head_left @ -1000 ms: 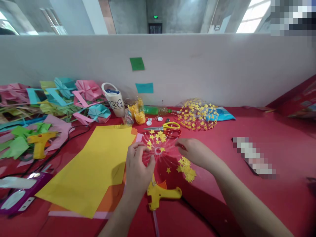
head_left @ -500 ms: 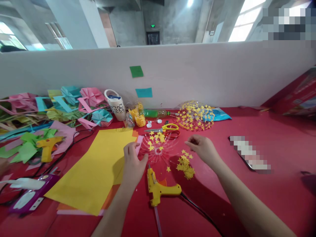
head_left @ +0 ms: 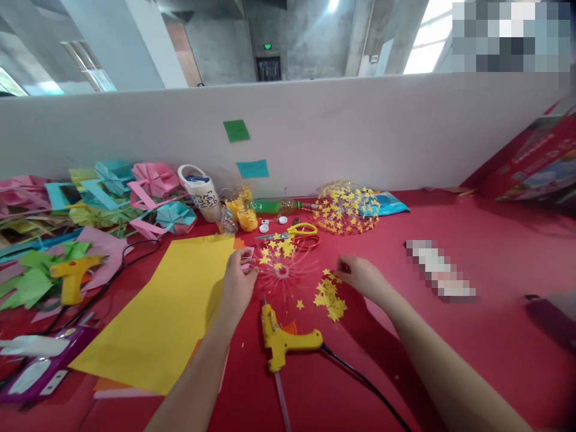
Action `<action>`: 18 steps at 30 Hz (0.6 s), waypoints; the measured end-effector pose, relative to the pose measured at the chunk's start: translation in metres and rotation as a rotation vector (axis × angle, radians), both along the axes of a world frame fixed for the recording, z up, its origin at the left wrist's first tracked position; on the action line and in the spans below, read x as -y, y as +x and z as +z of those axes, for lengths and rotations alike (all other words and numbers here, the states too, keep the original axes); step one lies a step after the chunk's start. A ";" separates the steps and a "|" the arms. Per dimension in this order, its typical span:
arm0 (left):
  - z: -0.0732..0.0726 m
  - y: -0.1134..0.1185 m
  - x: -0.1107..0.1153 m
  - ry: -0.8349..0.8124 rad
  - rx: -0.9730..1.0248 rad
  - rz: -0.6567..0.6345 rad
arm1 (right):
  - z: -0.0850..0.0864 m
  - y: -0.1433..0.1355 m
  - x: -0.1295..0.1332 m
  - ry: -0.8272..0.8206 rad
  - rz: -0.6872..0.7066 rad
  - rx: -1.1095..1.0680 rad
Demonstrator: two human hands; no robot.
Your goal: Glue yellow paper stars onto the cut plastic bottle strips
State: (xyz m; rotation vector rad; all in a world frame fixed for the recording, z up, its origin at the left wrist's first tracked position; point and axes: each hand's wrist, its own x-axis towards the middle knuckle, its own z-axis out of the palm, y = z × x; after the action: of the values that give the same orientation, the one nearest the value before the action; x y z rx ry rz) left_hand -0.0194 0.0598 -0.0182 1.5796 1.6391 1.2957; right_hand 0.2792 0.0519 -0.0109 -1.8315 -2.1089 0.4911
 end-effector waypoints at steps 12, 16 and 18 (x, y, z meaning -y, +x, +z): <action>0.005 -0.012 -0.002 0.398 -0.099 0.156 | -0.014 0.008 -0.001 -0.058 0.090 0.101; 0.017 -0.012 0.013 0.505 -0.101 0.149 | -0.015 0.007 -0.003 -0.078 0.095 0.134; 0.021 -0.008 0.018 0.515 -0.076 0.116 | -0.013 0.006 -0.001 -0.077 0.095 0.159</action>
State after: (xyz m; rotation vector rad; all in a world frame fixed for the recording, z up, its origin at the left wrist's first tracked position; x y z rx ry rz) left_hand -0.0278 0.0416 0.0029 1.8605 1.5357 1.8501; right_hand 0.2857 0.0534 -0.0235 -1.8753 -2.3204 0.4695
